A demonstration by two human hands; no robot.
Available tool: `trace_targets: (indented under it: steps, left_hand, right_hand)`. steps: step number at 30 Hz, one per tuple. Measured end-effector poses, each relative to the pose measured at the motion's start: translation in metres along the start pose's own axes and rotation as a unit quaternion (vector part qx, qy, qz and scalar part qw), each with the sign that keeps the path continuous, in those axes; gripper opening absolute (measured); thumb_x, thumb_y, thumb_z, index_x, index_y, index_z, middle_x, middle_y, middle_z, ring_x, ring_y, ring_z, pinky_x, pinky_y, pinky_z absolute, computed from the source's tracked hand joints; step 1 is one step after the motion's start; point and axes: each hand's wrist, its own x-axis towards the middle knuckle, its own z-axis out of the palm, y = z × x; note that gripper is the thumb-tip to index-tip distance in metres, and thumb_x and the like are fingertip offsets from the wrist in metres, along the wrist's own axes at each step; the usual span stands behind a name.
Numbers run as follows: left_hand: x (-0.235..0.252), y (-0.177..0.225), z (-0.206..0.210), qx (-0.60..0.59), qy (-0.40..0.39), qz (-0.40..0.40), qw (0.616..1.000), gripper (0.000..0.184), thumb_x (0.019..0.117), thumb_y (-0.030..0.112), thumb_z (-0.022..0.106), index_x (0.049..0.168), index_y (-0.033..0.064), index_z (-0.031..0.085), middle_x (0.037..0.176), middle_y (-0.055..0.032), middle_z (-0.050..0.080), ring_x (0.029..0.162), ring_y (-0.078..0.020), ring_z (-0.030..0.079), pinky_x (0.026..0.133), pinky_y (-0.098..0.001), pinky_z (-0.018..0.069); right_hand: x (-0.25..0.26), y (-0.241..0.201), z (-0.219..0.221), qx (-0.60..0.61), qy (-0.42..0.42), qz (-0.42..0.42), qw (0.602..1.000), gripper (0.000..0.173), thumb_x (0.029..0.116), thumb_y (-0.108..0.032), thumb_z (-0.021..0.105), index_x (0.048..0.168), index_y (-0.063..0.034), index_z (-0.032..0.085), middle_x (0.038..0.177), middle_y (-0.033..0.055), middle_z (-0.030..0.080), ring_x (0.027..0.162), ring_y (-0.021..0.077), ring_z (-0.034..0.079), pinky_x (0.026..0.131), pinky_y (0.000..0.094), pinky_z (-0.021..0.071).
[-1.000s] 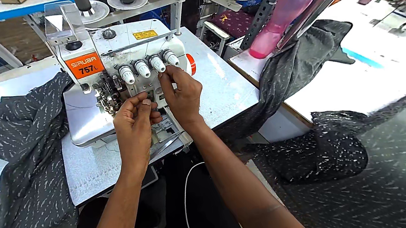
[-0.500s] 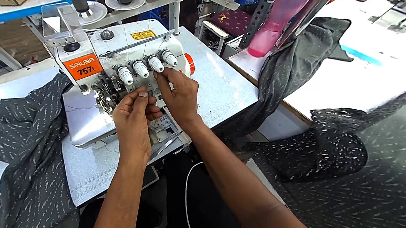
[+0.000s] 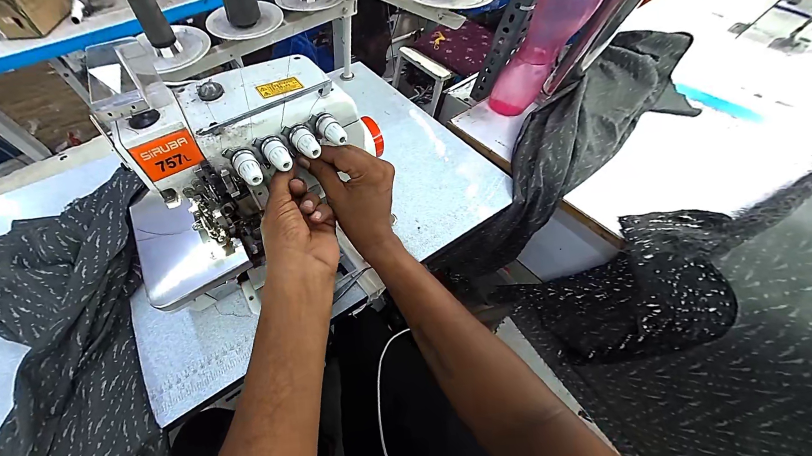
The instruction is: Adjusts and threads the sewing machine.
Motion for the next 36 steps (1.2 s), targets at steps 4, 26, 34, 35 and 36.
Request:
trace_targets:
  steps: [4,26,34,35,36]
  left_hand:
    - [0.004,-0.005,0.006,0.011,0.019,0.012,1.000,0.023,0.1069,0.023,0.052,0.084,0.0205,0.052,0.059,0.0097,0.043,0.039,0.0017,0.034,0.036,-0.0104,0.0299]
    - [-0.043,0.000,-0.098,0.169,-0.088,0.090,0.978,0.016,0.1059,0.019,0.057,0.095,0.0110,0.065,0.059,0.0050,0.043,0.043,-0.0022,0.038,0.040,-0.0145,0.0348]
    - [-0.031,0.006,-0.084,0.100,-0.035,-0.014,0.994,0.013,0.1059,0.021,0.057,0.095,0.0148,0.062,0.061,0.0079,0.042,0.042,-0.0004,0.036,0.039,-0.0127,0.0346]
    - [-0.029,0.006,-0.083,0.086,-0.033,-0.024,0.995,0.013,0.1058,0.020,0.056,0.096,0.0147,0.062,0.062,0.0081,0.043,0.042,-0.0001,0.037,0.039,-0.0125,0.0351]
    - [-0.028,0.006,-0.081,0.070,-0.028,-0.032,0.997,0.012,0.1055,0.019,0.056,0.096,0.0142,0.062,0.062,0.0081,0.043,0.042,0.0000,0.037,0.038,-0.0124,0.0353]
  right_hand:
    - [0.003,0.004,-0.004,0.007,-0.022,-0.005,1.000,0.007,0.0909,-0.005,0.076,0.095,-0.0014,0.081,0.087,0.0100,0.077,0.082,0.0128,0.073,0.078,0.0275,0.0610]
    - [-0.031,-0.027,-0.041,0.008,-0.336,-0.090,0.938,0.024,0.0966,-0.011,0.070,0.119,-0.0020,0.073,0.107,0.0113,0.072,0.098,0.0189,0.070,0.086,0.0363,0.0603]
    - [-0.030,-0.020,-0.037,-0.001,-0.259,-0.066,0.964,0.012,0.0977,-0.012,0.071,0.103,-0.0054,0.079,0.096,0.0083,0.069,0.087,0.0133,0.067,0.076,0.0289,0.0583]
    - [-0.029,-0.019,-0.036,-0.006,-0.260,-0.061,0.964,0.012,0.0981,-0.012,0.070,0.103,-0.0051,0.079,0.096,0.0082,0.069,0.086,0.0131,0.067,0.076,0.0289,0.0584]
    - [-0.029,-0.019,-0.035,-0.012,-0.259,-0.056,0.964,0.012,0.0985,-0.012,0.070,0.102,-0.0050,0.078,0.096,0.0082,0.069,0.085,0.0130,0.067,0.075,0.0291,0.0583]
